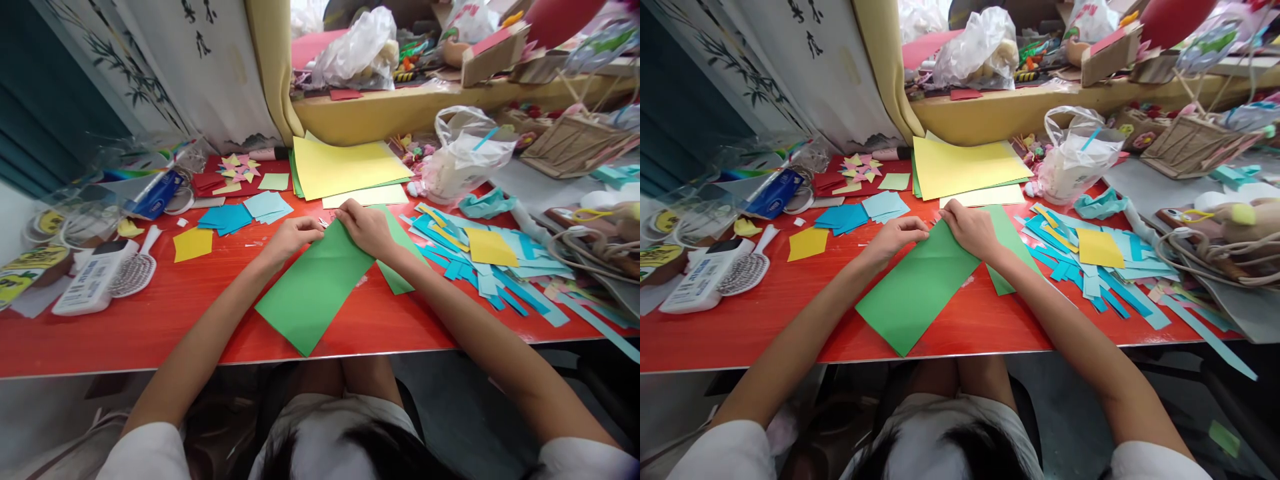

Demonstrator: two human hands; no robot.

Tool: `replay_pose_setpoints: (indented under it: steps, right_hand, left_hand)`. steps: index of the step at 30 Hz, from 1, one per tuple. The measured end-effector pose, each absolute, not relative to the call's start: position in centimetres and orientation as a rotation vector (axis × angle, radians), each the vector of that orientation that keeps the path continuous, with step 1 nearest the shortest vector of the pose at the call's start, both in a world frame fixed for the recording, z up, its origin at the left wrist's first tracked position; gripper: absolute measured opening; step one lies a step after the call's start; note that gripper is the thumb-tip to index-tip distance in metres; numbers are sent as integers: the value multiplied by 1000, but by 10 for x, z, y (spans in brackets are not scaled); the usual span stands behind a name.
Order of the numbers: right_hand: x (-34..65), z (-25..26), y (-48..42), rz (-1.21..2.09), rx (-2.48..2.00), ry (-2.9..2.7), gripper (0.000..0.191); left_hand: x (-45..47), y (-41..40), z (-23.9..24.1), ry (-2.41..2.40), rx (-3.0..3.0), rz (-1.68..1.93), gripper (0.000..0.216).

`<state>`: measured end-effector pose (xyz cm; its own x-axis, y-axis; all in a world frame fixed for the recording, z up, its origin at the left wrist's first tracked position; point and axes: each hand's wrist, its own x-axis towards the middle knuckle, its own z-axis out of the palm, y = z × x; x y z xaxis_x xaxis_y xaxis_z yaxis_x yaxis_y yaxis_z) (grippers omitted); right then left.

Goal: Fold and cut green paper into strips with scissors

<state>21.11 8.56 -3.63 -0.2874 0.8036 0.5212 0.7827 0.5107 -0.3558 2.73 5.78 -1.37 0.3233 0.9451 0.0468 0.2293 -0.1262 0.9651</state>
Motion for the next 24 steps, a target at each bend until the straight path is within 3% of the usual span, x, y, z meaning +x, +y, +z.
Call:
replay_pose_setpoints:
  steps: [24]
  right_hand:
    - [278,-46,136,-110,-1479,-1736,22]
  left_hand:
    - [23,61,-21,1183,1583,728,9]
